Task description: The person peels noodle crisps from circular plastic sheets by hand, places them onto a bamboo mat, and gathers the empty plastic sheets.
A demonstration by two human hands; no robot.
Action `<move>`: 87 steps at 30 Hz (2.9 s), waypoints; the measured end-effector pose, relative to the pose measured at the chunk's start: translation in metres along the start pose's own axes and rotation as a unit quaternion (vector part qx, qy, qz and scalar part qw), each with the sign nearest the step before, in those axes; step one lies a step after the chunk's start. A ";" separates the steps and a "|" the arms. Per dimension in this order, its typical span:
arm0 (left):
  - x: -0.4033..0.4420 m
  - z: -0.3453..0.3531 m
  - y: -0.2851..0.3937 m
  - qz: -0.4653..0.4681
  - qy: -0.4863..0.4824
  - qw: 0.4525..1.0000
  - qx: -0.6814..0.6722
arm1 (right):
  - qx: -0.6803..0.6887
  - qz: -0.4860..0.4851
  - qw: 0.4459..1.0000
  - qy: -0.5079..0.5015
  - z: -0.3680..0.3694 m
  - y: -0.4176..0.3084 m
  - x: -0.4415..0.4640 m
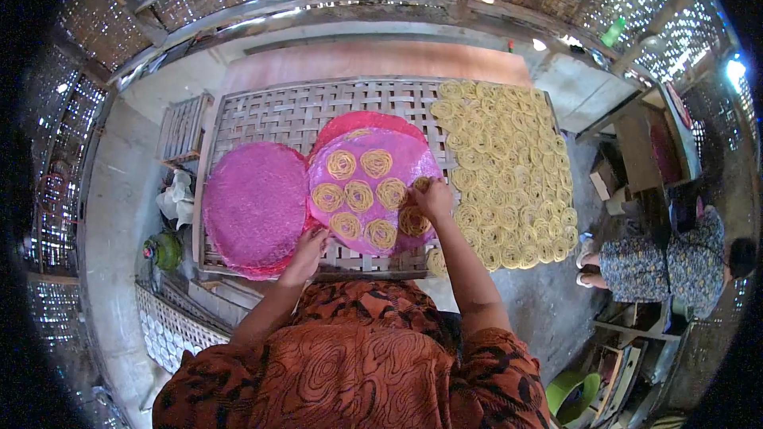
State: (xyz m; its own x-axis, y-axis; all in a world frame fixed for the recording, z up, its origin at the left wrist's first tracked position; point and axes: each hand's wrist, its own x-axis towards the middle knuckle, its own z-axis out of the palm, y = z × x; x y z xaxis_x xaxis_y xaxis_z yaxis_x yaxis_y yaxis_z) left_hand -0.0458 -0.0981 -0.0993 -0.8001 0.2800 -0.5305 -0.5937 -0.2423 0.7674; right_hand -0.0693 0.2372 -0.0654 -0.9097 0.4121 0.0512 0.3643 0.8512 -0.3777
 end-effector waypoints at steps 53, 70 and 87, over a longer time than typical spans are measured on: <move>-0.039 -0.208 0.034 0.116 0.528 0.675 0.502 | 0.235 0.147 0.958 -0.068 0.058 0.027 0.091; -0.049 -0.150 0.045 0.134 0.617 0.571 0.524 | 0.307 0.077 0.947 -0.049 0.033 -0.014 0.123; -0.049 -0.148 0.050 0.114 0.609 0.570 0.539 | 0.019 -0.254 0.952 -0.173 0.057 -0.195 0.162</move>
State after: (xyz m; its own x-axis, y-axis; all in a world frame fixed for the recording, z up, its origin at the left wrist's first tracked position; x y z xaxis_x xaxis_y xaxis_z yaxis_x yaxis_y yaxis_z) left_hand -0.0491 -0.2616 -0.0876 -0.7028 -0.6561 0.2748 -0.5887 0.7533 0.2930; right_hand -0.2996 0.1192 -0.0358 -0.9802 -0.1860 -0.0685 -0.1410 0.8971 -0.4186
